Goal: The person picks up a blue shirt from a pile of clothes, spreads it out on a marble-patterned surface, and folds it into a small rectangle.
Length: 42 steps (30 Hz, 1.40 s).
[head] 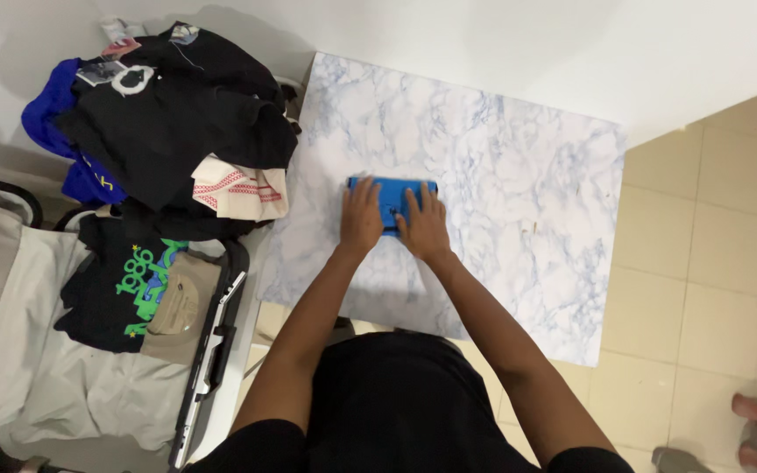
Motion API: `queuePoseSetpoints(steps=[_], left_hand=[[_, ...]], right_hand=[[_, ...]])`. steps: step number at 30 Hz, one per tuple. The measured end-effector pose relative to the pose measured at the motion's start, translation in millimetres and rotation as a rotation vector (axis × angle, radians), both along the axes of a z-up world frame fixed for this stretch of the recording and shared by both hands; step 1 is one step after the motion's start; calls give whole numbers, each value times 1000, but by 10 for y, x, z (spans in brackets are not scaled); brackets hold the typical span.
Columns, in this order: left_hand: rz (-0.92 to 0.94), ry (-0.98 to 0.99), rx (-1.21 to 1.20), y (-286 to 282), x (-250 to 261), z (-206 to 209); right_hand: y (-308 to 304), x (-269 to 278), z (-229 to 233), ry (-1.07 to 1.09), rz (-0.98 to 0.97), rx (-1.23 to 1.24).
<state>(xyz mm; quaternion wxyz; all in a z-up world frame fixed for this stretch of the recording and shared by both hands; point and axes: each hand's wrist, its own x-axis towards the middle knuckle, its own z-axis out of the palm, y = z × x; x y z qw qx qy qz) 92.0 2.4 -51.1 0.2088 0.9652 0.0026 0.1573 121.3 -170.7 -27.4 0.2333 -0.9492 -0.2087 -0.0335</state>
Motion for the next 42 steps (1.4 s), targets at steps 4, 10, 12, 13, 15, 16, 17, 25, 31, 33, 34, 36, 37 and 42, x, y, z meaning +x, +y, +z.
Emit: queuePoseSetpoints(steps=[4, 10, 12, 13, 15, 16, 17, 25, 31, 33, 34, 36, 37, 42], left_hand=[[-239, 43, -30, -44, -6, -234], [-192, 88, -73, 140, -53, -274], [-81, 189, 32, 208, -130, -144], [-81, 176, 35, 251, -108, -65], [-54, 149, 10, 304, -158, 33], [-55, 148, 8, 338, -154, 44], [-55, 117, 16, 360, -158, 38], [-77, 68, 164, 345, 112, 54], [-54, -31, 110, 44, 381, -192], [-101, 49, -53, -2, 387, -229], [-106, 42, -51, 2, 361, -216], [-164, 51, 7, 56, 166, -151], [-165, 49, 7, 90, 72, -98], [-180, 10, -81, 219, -386, 147]], right_hand=[[52, -179, -270, -34, 135, -179], [59, -116, -134, 54, 150, -232], [22, -159, -24, 72, 130, -272], [8, -171, 31, 127, 61, -256], [-16, -122, 66, 181, -9, -240], [-35, -104, 42, 182, -11, -221], [-61, -92, 4, 185, -11, -204], [-100, 210, -108, 94, -194, -296], [168, 359, -372, -41, 19, -238], [201, 314, -403, -19, 53, -141], [195, 255, -393, 2, 83, -106], [152, 103, -329, 26, 110, -73], [109, 29, -275, 31, 115, -89], [-38, -192, -57, -1, 129, -149]])
